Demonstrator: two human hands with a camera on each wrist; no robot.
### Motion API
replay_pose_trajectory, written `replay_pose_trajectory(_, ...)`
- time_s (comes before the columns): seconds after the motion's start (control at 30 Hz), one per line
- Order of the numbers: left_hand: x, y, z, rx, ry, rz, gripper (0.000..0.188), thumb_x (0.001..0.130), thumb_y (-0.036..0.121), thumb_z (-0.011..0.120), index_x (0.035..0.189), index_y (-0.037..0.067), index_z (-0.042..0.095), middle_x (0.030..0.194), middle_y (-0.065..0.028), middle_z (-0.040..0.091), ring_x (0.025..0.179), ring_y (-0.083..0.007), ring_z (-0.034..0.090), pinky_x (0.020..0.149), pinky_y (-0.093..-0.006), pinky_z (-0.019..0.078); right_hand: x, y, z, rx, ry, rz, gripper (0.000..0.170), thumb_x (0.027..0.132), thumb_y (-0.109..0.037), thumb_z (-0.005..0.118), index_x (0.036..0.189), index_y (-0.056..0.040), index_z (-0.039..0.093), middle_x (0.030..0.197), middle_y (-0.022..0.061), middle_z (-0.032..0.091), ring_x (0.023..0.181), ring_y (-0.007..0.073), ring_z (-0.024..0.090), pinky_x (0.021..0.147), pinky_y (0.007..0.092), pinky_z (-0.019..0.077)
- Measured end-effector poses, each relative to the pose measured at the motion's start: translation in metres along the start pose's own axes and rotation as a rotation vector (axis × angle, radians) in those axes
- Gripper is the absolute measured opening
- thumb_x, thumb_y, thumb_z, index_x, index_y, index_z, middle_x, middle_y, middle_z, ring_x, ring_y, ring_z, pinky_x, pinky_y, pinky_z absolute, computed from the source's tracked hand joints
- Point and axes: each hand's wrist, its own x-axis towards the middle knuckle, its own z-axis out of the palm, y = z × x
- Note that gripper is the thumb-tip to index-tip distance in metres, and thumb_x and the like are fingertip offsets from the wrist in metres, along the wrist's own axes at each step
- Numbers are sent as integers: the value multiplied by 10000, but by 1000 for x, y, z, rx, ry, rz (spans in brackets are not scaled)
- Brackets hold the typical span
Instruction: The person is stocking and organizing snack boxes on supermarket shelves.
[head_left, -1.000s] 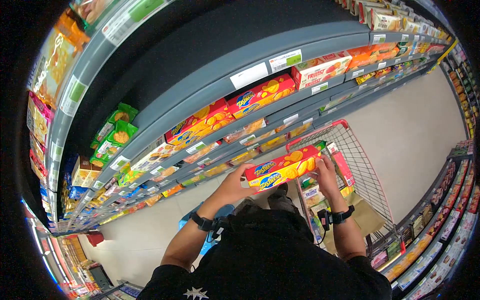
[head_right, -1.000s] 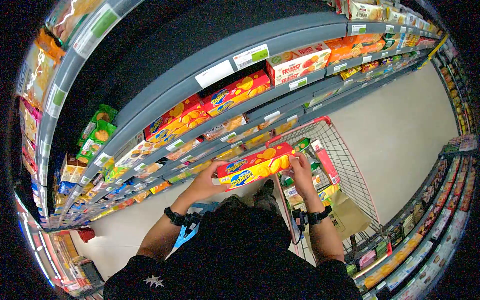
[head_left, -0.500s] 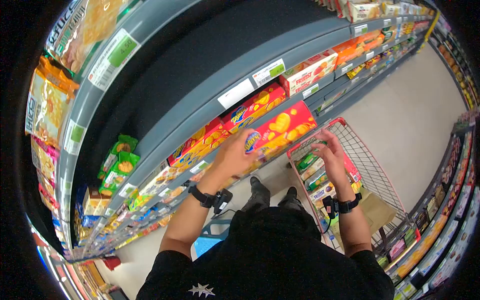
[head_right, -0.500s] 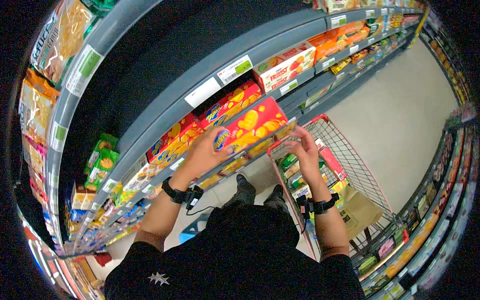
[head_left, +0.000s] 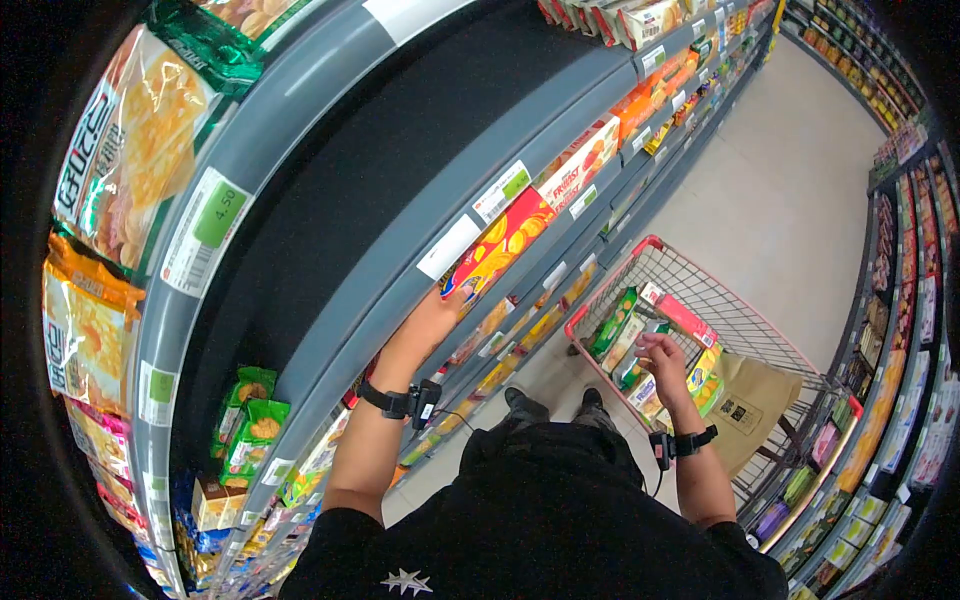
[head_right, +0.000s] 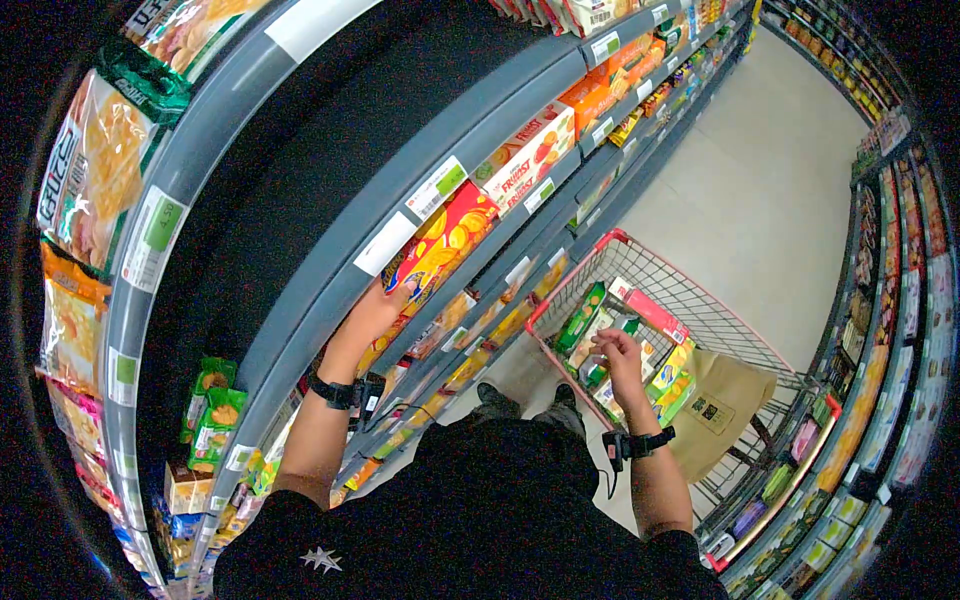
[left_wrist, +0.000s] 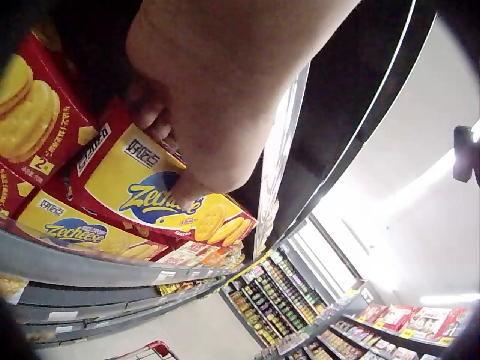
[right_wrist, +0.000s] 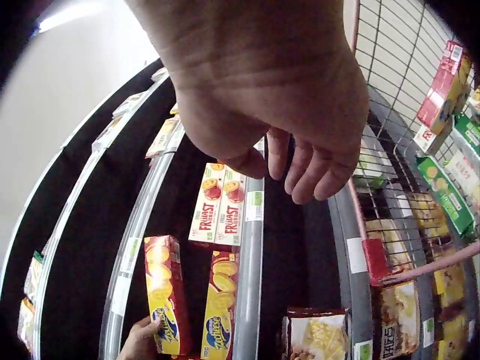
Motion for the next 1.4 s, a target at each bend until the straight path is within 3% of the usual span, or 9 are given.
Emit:
replay_pose_trajectory(0.27, 25, -16, 23, 7, 188, 47, 551, 894, 273, 672, 1359, 23, 511, 1348, -242, 545, 1253, -387, 516, 1071, -434, 369, 5, 9, -2, 29, 47, 19, 178, 971, -124, 532, 1135, -77, 584, 1081, 60, 660, 925, 158, 647, 778, 278, 519)
replay_pose_trajectory(0.53, 48, -51, 51, 44, 98, -42, 788, 907, 407, 630, 1464, -42, 302, 1495, -297, 346, 1417, -373, 322, 1159, -390, 239, 9, 9, -18, 13, 92, 24, 197, 953, -107, 528, 1132, -55, 594, 1063, 69, 670, 903, 153, 649, 758, 282, 526)
replay_pose_trajectory(0.6, 52, -61, 59, 26, 122, 3, 692, 898, 409, 660, 1382, -25, 422, 1335, -267, 527, 1232, -365, 526, 1059, -419, 376, 12, 11, -33, 6, 132, 26, 193, 955, -92, 516, 1128, -44, 588, 1049, 70, 672, 889, 154, 650, 764, 279, 534)
replay_pose_trajectory(0.77, 47, -43, 49, -388, 39, 13, 695, 823, 268, 768, 1364, -19, 439, 1259, -192, 586, 1146, -284, 582, 984, -379, 446, 19, 18, -85, 97, 223, 0, 184, 949, -88, 519, 1098, -22, 604, 1007, 74, 666, 818, 142, 651, 685, 265, 518)
replay_pose_trajectory(0.97, 38, -27, 40, -498, -212, -268, 565, 909, 304, 682, 1328, -17, 481, 1174, -137, 637, 1045, -204, 614, 950, -338, 463, 21, 25, -147, 36, 355, 55, 192, 941, -107, 530, 1103, -32, 602, 999, 59, 662, 821, 138, 645, 695, 277, 521)
replay_pose_trajectory(1.1, 35, -15, 40, -338, -79, -129, 563, 973, 445, 563, 1252, -44, 581, 1176, -147, 650, 1036, -184, 615, 946, -296, 446, 21, 38, -174, 44, 409, 106, 199, 946, -129, 529, 1119, -49, 586, 984, 52, 660, 798, 124, 631, 689, 272, 504)
replay_pose_trajectory(1.27, 35, -3, 41, -248, -209, -473, 630, 920, 421, 639, 1324, -46, 513, 1209, -184, 635, 1116, -274, 597, 1018, -333, 412, 47, 61, -188, -50, 397, 237, 241, 928, -121, 559, 1155, -40, 567, 975, 51, 652, 768, 123, 625, 647, 272, 498)
replay_pose_trajectory(1.3, 38, -20, 49, -166, -22, -248, 669, 892, 381, 676, 1370, -34, 459, 1265, -197, 595, 1165, -284, 572, 1038, -352, 402, 60, 75, -190, -49, 391, 245, 281, 900, -104, 603, 1169, -36, 558, 967, 58, 653, 749, 132, 626, 644, 290, 504)
replay_pose_trajectory(1.4, 42, -56, 66, -89, 161, -127, 818, 812, 265, 754, 1461, 3, 331, 1394, -228, 479, 1272, -318, 501, 1078, -390, 380, 94, 98, -180, -111, 386, 359, 396, 831, -111, 706, 1165, 17, 537, 826, 63, 624, 637, 145, 607, 572, 276, 491)
